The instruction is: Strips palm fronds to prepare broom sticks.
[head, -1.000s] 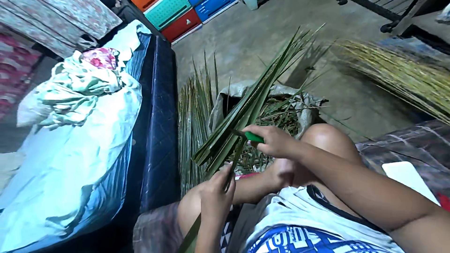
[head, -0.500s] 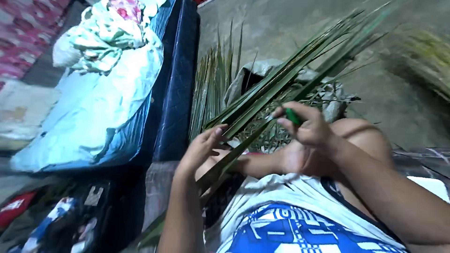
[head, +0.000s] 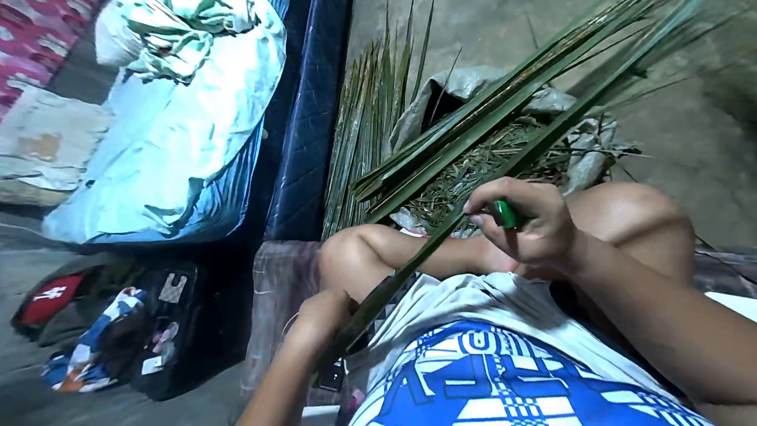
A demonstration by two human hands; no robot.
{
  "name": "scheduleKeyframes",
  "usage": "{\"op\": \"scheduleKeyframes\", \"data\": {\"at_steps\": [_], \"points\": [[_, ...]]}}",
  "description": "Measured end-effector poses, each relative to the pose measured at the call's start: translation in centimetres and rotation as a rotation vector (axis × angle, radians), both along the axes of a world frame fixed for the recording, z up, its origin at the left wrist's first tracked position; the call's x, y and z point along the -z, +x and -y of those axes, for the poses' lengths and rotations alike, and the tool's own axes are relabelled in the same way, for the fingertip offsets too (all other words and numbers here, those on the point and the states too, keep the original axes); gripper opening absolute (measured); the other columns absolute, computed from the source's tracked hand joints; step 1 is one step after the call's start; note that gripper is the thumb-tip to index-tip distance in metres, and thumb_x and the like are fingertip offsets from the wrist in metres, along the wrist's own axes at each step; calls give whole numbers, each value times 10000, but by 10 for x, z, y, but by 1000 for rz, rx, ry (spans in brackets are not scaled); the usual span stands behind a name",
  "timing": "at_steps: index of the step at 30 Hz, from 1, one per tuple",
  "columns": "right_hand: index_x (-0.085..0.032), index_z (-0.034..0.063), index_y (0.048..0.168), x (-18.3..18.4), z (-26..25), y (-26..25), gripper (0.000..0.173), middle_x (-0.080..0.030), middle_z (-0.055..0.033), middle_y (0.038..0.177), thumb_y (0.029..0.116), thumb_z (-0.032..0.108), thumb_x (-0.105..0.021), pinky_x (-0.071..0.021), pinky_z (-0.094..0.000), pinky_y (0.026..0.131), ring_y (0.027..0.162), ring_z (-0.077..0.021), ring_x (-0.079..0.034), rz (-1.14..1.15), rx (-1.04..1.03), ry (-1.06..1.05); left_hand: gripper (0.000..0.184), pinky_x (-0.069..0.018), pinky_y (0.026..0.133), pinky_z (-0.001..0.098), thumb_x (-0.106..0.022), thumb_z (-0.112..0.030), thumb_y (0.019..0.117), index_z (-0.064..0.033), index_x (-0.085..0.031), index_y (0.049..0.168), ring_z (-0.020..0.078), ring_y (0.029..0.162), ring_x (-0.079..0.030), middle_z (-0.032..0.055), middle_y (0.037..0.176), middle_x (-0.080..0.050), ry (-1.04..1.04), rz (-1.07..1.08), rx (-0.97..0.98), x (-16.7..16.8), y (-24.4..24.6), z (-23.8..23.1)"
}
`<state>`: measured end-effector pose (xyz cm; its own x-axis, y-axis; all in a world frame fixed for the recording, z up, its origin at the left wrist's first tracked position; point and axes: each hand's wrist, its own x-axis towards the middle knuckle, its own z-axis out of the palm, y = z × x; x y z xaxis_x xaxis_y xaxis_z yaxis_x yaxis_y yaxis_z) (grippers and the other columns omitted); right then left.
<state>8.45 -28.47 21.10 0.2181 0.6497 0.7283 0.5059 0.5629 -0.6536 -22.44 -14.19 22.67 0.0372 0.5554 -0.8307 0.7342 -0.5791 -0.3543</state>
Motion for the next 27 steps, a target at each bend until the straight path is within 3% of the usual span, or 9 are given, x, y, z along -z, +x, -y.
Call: {"op": "scheduleKeyframes", "data": {"at_steps": [3, 6, 11, 13, 16, 19, 22, 23, 27], "points": [[-656, -14, 988, 0, 1, -2, 140, -663, -37, 794, 913, 100, -628, -491, -106, 617, 670, 25, -569, -18, -19, 7, 278, -491, 891, 714, -546, -237, 1045, -51, -696, 1185, 500, 1110, -650, 274, 1187, -680, -47, 86, 49, -7, -7, 8], [-651, -14, 990, -1, 3, -4, 136, -661, -30, 797, 918, 97, -624, -490, -101, 621, 671, 35, -563, -25, -14, 5, 294, -447, 949, 714, -598, -263, 1023, -57, -712, 1200, 486, 1140, -633, 272, 1176, -684, -43, 167, -74, -48, 0, -9], [-652, -8, 1003, -3, 2, -9, 136, -667, -33, 808, 917, 94, -629, -499, -106, 628, 678, 29, -571, -41, -23, 18, 239, -465, 889, 721, -651, -272, 1003, -77, -749, 1099, 434, 1027, -674, 203, 1046, -726, 200, 421, -140, -87, -9, -30], [-645, -7, 1003, -4, 2, -11, 130, -664, -32, 818, 920, 91, -629, -496, -99, 631, 683, 33, -568, -46, -23, 33, 233, -460, 868, 738, -644, -239, 1007, -45, -743, 1088, 458, 1010, -673, 225, 1038, -722, 312, 530, -96, -83, -6, -31], [-647, -19, 1003, -2, 1, -12, 138, -663, -37, 818, 921, 91, -628, -491, -105, 619, 670, 27, -558, -37, -7, 38, 264, -468, 917, 713, -599, -176, 1027, 23, -717, 1153, 509, 1075, -644, 303, 1149, -667, 529, 712, -44, -36, -16, -52], [-662, -18, 1005, 3, -1, -9, 154, -674, -42, 818, 909, 98, -632, -509, -120, 620, 676, 17, -581, -41, 27, -3, 313, -507, 901, 595, -590, -235, 1038, 12, -714, 1183, 404, 1003, -660, 268, 1130, -672, 558, 1019, -109, -28, -18, -56], [-667, -33, 1018, 9, 0, -9, 191, -686, -55, 847, 907, 117, -629, -522, -134, 634, 691, 10, -591, -64, 27, -73, 369, -558, 720, 244, -538, -351, 1049, -47, -696, 1188, 43, 780, -649, 24, 977, -698, 442, 1331, -200, -47, -16, -29], [-664, -37, 1018, 9, -2, -8, 192, -683, -53, 851, 905, 115, -631, -517, -130, 634, 691, 14, -585, -72, 22, -88, 374, -563, 697, 180, -535, -365, 1049, -55, -678, 1204, -18, 762, -652, -40, 952, -697, 313, 1419, -239, -50, -13, -23], [-675, -24, 1017, 6, -8, -8, 175, -676, -33, 864, 905, 103, -632, -515, -117, 633, 693, 32, -579, -104, 20, -159, 700, -582, 847, 241, -668, -567, 915, -105, -574, 1433, 34, 982, -686, -23, 1153, -720, -160, 1364, -149, -48, 10, 7]]}}
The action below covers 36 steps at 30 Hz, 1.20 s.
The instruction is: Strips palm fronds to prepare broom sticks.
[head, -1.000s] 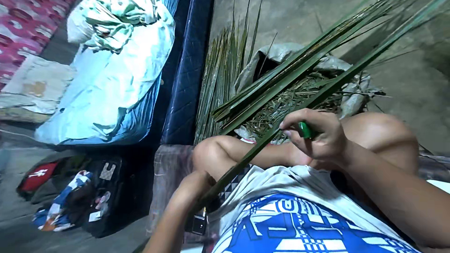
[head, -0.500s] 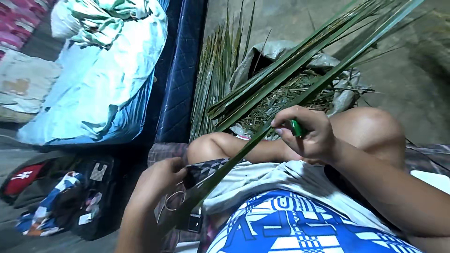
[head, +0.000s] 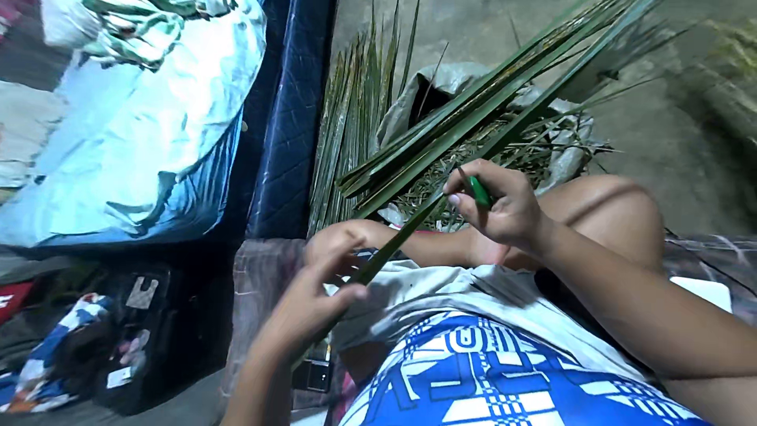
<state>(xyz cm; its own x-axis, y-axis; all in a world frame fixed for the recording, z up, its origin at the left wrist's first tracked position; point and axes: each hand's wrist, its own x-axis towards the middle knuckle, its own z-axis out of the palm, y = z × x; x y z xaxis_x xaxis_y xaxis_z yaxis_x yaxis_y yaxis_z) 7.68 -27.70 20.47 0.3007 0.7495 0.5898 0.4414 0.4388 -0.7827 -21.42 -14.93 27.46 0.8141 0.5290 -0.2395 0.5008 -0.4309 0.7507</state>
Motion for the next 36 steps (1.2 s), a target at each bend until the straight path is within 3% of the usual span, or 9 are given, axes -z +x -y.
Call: {"op": "scheduleKeyframes", "data": {"at_steps": [6, 9, 11, 15, 18, 22, 28, 32, 36], "points": [[-648, 101, 1281, 4, -1, 8, 367, -708, -21, 933, 915, 131, -644, -553, -280, 615, 706, -69, -630, 0, 49, -297, 436, -602, 658, 341, -552, -134, 1012, -109, -586, 1446, 149, 709, -699, 79, 955, -747, 172, -108, 80, 38, 28, 8], [-495, 240, 1530, 1, 2, 20, 620, -717, -57, 1032, 941, 136, -660, -574, -397, 661, 760, -149, -661, -27, 5, -499, 515, -579, 843, 501, -628, -156, 977, -79, -551, 1480, 291, 947, -712, 155, 1117, -722, 422, -75, 96, 47, 35, 17], [-581, 193, 1436, 3, 1, 25, 496, -733, -78, 1057, 955, 101, -664, -590, -460, 708, 810, -199, -698, -4, 21, -578, 542, -499, 947, 610, -711, -162, 889, -60, -603, 1409, 400, 1140, -636, 225, 1279, -641, 635, 113, 62, 55, 34, 33], [-683, 108, 1253, 4, -5, 24, 275, -744, -100, 1007, 984, 80, -634, -574, -518, 740, 842, -252, -708, 11, 133, -668, 161, -531, 874, 265, -636, -247, 982, -193, -678, 1128, 152, 969, -634, 42, 1028, -650, 670, 345, 102, 67, 9, 73], [-681, 110, 1263, 0, -10, 18, 284, -731, -102, 991, 984, 83, -640, -570, -505, 732, 829, -246, -697, 8, 109, -701, 410, -602, 832, 449, -735, -190, 852, -108, -716, 1254, 316, 971, -712, 158, 1114, -710, 538, 65, 233, 86, -22, 76], [-675, 88, 1290, -4, -14, 9, 309, -733, -128, 1018, 983, 69, -643, -569, -511, 775, 868, -268, -702, -24, 55, -724, 292, -592, 764, 547, -799, -47, 723, -8, -772, 1012, 404, 875, -721, 186, 954, -742, 391, -184, 285, 61, -34, 71], [-681, 91, 1292, 1, -12, 5, 313, -737, -118, 1034, 984, 95, -627, -566, -498, 800, 889, -246, -701, -54, -2, -695, 369, -488, 1051, 569, -598, -31, 994, 17, -638, 1357, 404, 1219, -638, 243, 1329, -644, -213, -551, 437, -16, -18, 52], [-690, 88, 1267, 1, -12, 4, 298, -735, -103, 1037, 976, 83, -628, -566, -462, 794, 880, -214, -692, -96, -3, -666, 248, -589, 788, 271, -597, -175, 973, -112, -752, 1156, 77, 868, -692, 19, 986, -740, 363, 75, 159, -2, -2, 27], [-688, 69, 1271, -2, -12, 4, 310, -731, -120, 1057, 970, 78, -613, -558, -467, 808, 893, -226, -687, -105, -20, -658, 555, -551, 962, 471, -660, -340, 971, 1, -598, 1405, 306, 1148, -672, 206, 1299, -663, 608, 199, 62, 35, 71, 15]]}}
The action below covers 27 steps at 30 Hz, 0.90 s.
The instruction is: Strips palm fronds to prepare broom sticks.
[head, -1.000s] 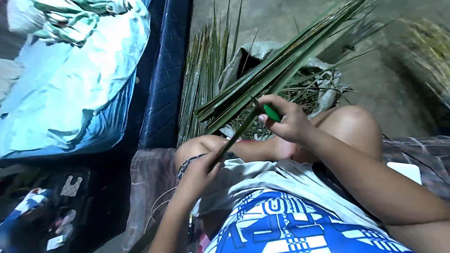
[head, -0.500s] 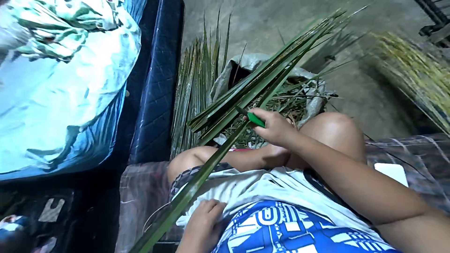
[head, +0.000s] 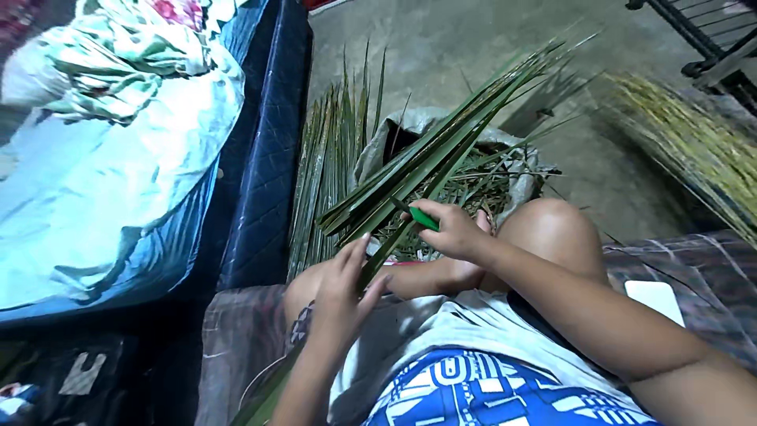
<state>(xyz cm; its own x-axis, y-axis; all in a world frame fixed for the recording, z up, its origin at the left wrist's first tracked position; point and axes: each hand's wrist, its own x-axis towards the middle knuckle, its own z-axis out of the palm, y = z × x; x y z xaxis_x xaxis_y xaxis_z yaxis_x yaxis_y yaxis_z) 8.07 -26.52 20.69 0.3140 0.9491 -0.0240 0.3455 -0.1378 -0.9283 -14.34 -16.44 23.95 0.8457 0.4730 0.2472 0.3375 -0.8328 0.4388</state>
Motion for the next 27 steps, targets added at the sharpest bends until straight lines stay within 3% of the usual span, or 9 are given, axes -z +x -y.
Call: {"op": "scheduleKeyframes", "data": {"at_steps": [5, 8, 10, 12, 15, 21, 23, 25, 27], "points": [[-555, 172, 1473, 6, 3, 10, 454, -716, -130, 1047, 1021, 184, -585, -554, -457, 802, 879, -229, -680, -13, 32, -5, 396, -608, 742, 460, -642, -126, 972, -47, -664, 1359, 278, 810, -735, 139, 964, -750, 20, 7, 18, 37, 52, -7], [-561, 82, 1342, 11, 9, 14, 470, -668, -94, 879, 1002, 404, -594, -540, -452, 689, 746, -220, -638, 78, 164, 93, 296, -617, 797, 437, -651, -119, 973, -56, -737, 1249, 243, 842, -758, 127, 975, -774, -39, 44, -84, 35, 64, -14], [-578, 39, 1255, 5, 11, 15, 560, -643, -107, 864, 1032, 543, -480, -525, -472, 705, 767, -243, -628, 106, 97, 40, 244, -602, 847, 421, -666, -135, 970, -55, -767, 1176, 220, 898, -757, 121, 1007, -776, -98, 55, -175, 31, 69, -16], [-572, 44, 1319, 2, 9, 12, 558, -673, -150, 975, 1072, 506, -379, -527, -510, 782, 871, -281, -657, 71, -21, -26, 207, -593, 874, 397, -677, -119, 957, -43, -774, 1124, 202, 927, -747, 120, 1022, -770, -140, 40, -246, 26, 74, -17], [-471, 91, 1491, 5, 2, 6, 504, -699, -166, 1132, 1090, 394, -431, -545, -503, 886, 986, -274, -687, -61, -44, -42, 163, -576, 897, 415, -692, -100, 935, -35, -781, 1055, 217, 962, -733, 117, 1015, -764, -137, 1, -283, 19, 78, -19], [-220, -4, 1593, 9, -6, 23, 639, -588, 3, 792, 1058, 175, -520, -436, -179, 544, 604, -22, -523, -503, 196, 140, 113, -571, 869, 459, -714, -76, 892, -36, -777, 977, 256, 950, -718, 116, 995, -750, -64, -37, -262, 20, 71, -14], [-349, 23, 1541, 7, -5, 30, 560, -586, 9, 755, 1045, 158, -574, -414, -165, 515, 565, -18, -504, -553, 261, 153, 130, -565, 867, 485, -714, -81, 896, -15, -756, 1000, 276, 957, -708, 140, 1026, -732, -100, -116, -255, 17, 73, -6], [-525, 24, 1298, 8, -6, 31, 291, -569, 7, 705, 1041, 138, -603, -407, -159, 484, 514, -21, -482, -602, 365, 151, 186, -545, 865, 518, -709, -113, 904, 5, -710, 1048, 303, 963, -687, 158, 1038, -702, -159, -210, -246, 10, 77, 0], [-541, 5, 1122, 10, -7, 29, 127, -578, 11, 650, 1048, 102, -577, -410, -151, 456, 464, -15, -473, -647, 436, 164, 308, -530, 866, 550, -691, -224, 950, -11, -667, 1171, 328, 975, -686, 169, 1061, -700, -247, -281, -225, 1, 82, 0]]}}
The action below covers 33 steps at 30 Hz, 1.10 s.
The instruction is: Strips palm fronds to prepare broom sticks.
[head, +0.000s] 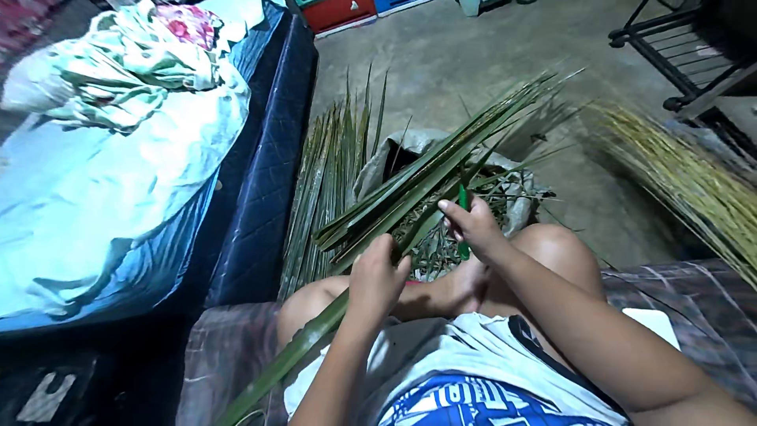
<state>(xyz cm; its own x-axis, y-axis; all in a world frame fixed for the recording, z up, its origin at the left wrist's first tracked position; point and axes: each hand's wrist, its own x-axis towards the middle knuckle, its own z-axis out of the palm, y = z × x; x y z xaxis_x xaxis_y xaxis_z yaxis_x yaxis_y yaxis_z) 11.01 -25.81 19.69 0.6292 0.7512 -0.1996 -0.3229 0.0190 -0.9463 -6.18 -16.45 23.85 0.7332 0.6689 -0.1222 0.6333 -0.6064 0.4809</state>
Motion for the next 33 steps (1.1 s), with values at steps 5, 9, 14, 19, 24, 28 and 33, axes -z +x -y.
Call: {"op": "scheduleKeyframes", "data": {"at_steps": [5, 9, 14, 19, 24, 28, 33], "points": [[-550, 10, 1115, 0, 1, -4, 90, -635, 11, 670, 1049, 66, -525, -398, -146, 453, 457, 1, -469, 28, -17, 76, 436, -528, 910, 571, -599, -337, 1028, -221, -609, 1448, 332, 1006, -713, 147, 1096, -748, -98, -84, 167, -14, 17, -17], [-572, 9, 1097, 3, 0, -4, 163, -532, 26, 682, 1057, 167, -575, -429, -196, 526, 535, -26, -483, 248, 20, -110, 409, -534, 948, 498, -474, -290, 1094, -173, -585, 1470, 286, 1002, -723, 129, 1096, -755, -98, -63, 225, -10, 26, -26], [-623, 34, 1173, -16, 6, -24, 300, -645, -135, 898, 1044, 282, -516, -517, -500, 749, 816, -274, -639, 659, -382, -458, 409, -532, 929, 506, -437, -260, 1104, -157, -570, 1477, 287, 989, -710, 134, 1086, -744, -125, -52, 130, -11, 33, -23], [-557, 31, 1292, -39, 2, -40, 336, -686, -200, 1048, 1087, 271, -441, -525, -551, 852, 1011, -369, -689, 795, -523, -697, 427, -525, 926, 530, -443, -191, 1072, -206, -584, 1475, 307, 1047, -704, 133, 1160, -739, -48, -1, 9, -6, 34, -9], [-523, 21, 1361, -42, -3, -37, 387, -697, -231, 1125, 1097, 296, -460, -529, -570, 880, 1088, -406, -694, 901, -493, -841, 387, -531, 889, 545, -450, -219, 1078, -147, -654, 1398, 328, 1020, -707, 151, 1124, -738, 45, -2, -25, 0, 37, -2], [-525, 14, 1361, -37, -6, -21, 397, -697, -239, 1146, 1102, 306, -454, -539, -572, 883, 1096, -417, -696, 924, -408, -918, 384, -539, 905, 556, -468, -256, 1088, -138, -647, 1407, 345, 1040, -717, 160, 1134, -745, 90, 18, -15, 2, 37, 2], [-576, 8, 1267, -32, -1, 23, 347, -701, -253, 1074, 1090, 298, -504, -521, -617, 870, 1057, -442, -690, 838, -137, -948, 379, -543, 848, 556, -475, -262, 1088, -197, -639, 1423, 342, 957, -722, 159, 1054, -751, 93, 49, 1, 4, 25, -1]]}}
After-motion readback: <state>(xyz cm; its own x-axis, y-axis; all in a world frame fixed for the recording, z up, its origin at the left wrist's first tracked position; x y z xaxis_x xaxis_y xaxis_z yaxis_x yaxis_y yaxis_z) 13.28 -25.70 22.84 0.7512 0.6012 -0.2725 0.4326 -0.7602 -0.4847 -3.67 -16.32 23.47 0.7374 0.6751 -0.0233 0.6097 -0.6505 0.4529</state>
